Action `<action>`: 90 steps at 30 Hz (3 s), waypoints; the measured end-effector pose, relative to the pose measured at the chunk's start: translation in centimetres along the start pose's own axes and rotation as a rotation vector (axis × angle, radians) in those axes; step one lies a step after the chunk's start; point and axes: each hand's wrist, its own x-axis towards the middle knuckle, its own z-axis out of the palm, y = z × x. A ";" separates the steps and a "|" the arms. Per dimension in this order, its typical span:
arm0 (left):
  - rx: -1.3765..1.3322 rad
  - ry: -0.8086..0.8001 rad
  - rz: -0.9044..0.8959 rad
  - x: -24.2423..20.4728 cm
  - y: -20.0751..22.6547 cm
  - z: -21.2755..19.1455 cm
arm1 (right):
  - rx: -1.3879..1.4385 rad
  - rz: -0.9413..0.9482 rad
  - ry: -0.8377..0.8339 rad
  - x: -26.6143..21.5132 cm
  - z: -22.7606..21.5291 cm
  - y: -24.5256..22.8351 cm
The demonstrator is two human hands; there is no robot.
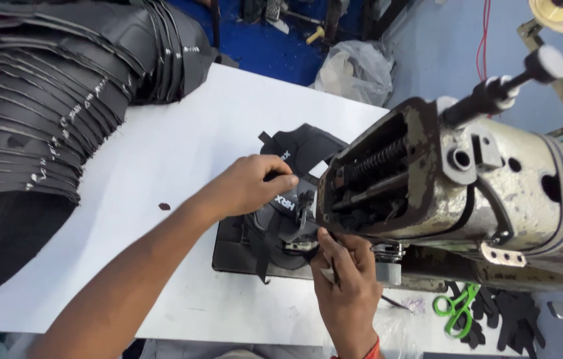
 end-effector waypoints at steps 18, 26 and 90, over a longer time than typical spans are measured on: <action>-0.052 -0.143 0.231 2.7 -0.7 -0.2 | -0.006 -0.046 0.026 -0.6 0.1 0.1; -0.230 0.096 -0.120 -6.9 -5.7 2.5 | 0.366 0.422 -0.004 -4.0 -4.6 8.8; -1.131 -0.241 0.049 -8.3 -4.3 6.0 | 1.173 0.750 -0.317 0.2 -1.1 7.7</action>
